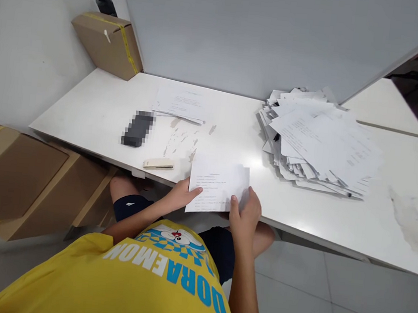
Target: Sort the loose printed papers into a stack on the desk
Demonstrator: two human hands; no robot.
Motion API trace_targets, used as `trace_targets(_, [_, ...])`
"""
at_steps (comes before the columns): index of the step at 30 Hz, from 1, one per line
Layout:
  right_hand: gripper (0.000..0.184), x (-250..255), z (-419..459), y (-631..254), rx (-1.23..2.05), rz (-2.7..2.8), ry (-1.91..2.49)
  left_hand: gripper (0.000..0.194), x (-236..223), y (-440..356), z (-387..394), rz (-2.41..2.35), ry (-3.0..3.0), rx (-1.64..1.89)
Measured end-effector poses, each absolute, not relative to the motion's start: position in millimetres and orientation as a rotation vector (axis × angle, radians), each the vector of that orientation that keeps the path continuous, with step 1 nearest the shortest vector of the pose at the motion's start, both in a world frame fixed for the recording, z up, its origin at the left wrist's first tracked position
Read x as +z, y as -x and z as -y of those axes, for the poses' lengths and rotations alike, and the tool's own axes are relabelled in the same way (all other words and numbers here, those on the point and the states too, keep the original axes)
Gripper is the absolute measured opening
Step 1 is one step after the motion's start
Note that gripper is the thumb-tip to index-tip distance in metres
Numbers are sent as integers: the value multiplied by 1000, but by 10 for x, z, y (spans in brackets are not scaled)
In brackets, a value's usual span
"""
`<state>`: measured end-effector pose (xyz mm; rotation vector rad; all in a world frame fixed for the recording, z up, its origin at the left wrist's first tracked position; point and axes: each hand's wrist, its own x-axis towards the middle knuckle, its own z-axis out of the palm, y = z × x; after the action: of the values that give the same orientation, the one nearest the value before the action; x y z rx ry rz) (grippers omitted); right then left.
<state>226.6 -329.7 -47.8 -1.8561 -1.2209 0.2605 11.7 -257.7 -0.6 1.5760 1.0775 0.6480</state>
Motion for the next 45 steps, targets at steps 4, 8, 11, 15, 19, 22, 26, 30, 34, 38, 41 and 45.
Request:
trace_targets(4, [70,-428,3290,-2241,408,1001,1837,45,123,-136,2407,-1066,-1693,639])
trace_targets(8, [68,-307,3211,-2328,508,743,1567,46,184,-81,2312,-820,-1816,770])
trace_targets(11, [65,-194,3103,-2367,394,679,1371,50,104,-67,2234,-843,-1770,861])
trace_targets(15, [49,-156,2994,-2359,385,718,1365,53,-42,-64,2134,-819,-1766,1042])
trace_targets(19, [32,-231,2955,-2323,527,784,1349,46,-108,-59,2097,-721,-1772,1207])
trace_targets(22, [21,-252,2936,-2300,553,798,1378,42,-125,-64,2099,-771,-1747,1209])
trace_targets(26, [22,-214,2900,-2305,457,686,1389,48,-142,-67,2104,-899,-1717,1202])
trace_targets(30, [30,-190,2871,-2337,419,632,1357,50,-156,-63,2102,-915,-1710,1180])
trace_targets(34, [34,-215,2879,-2344,494,721,1393,45,-148,-64,2095,-900,-1753,1118])
trace_targets(38, [30,-237,2904,-2338,480,662,1506,42,-139,-64,2095,-922,-1753,1067])
trace_targets(41, [29,-235,2911,-2361,464,667,1552,44,-157,-66,2102,-997,-1737,1046])
trace_targets(45, [30,-230,2906,-2447,543,736,1577,54,-199,-105,2093,-1015,-1664,1089])
